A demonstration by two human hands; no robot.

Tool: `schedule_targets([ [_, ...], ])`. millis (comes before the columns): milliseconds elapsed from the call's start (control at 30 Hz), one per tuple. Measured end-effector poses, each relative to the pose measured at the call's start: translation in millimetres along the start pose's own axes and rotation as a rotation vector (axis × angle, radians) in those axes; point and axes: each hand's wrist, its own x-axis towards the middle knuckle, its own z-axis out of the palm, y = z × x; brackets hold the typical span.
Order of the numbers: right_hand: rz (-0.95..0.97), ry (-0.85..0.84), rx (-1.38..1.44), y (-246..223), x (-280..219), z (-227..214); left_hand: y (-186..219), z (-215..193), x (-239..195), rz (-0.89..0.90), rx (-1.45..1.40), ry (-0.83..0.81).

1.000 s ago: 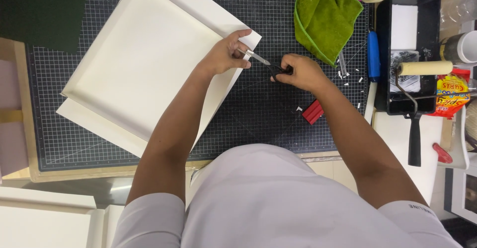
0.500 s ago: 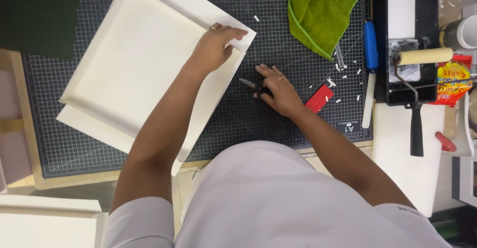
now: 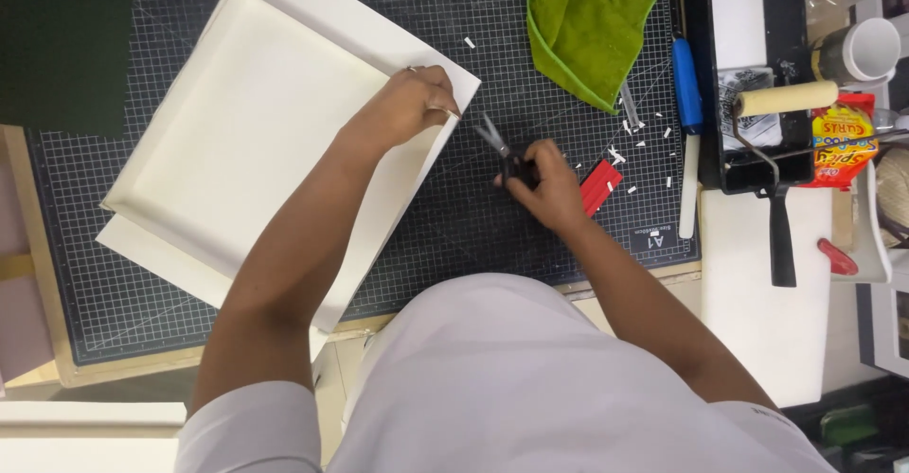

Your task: Trimming and finishing the corners of a white cardboard box using scissors and a scraper

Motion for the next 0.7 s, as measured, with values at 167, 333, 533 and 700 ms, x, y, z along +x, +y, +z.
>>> schedule_targets([
  [167,-0.125,-0.048,0.009,-14,2,3,19,-10,-13,0.077,-0.195,-0.048],
  [333,-0.221,-0.035,0.012,-33,5,-6,35,-19,-20,0.130,-0.245,-0.072],
  [533,-0.228,-0.040,0.066,-45,1,-10,57,-29,-24,0.085,-0.227,-0.119],
  [700,-0.177,-0.035,0.081,-33,-5,1,62,-29,-25,0.087,-0.240,-0.129],
])
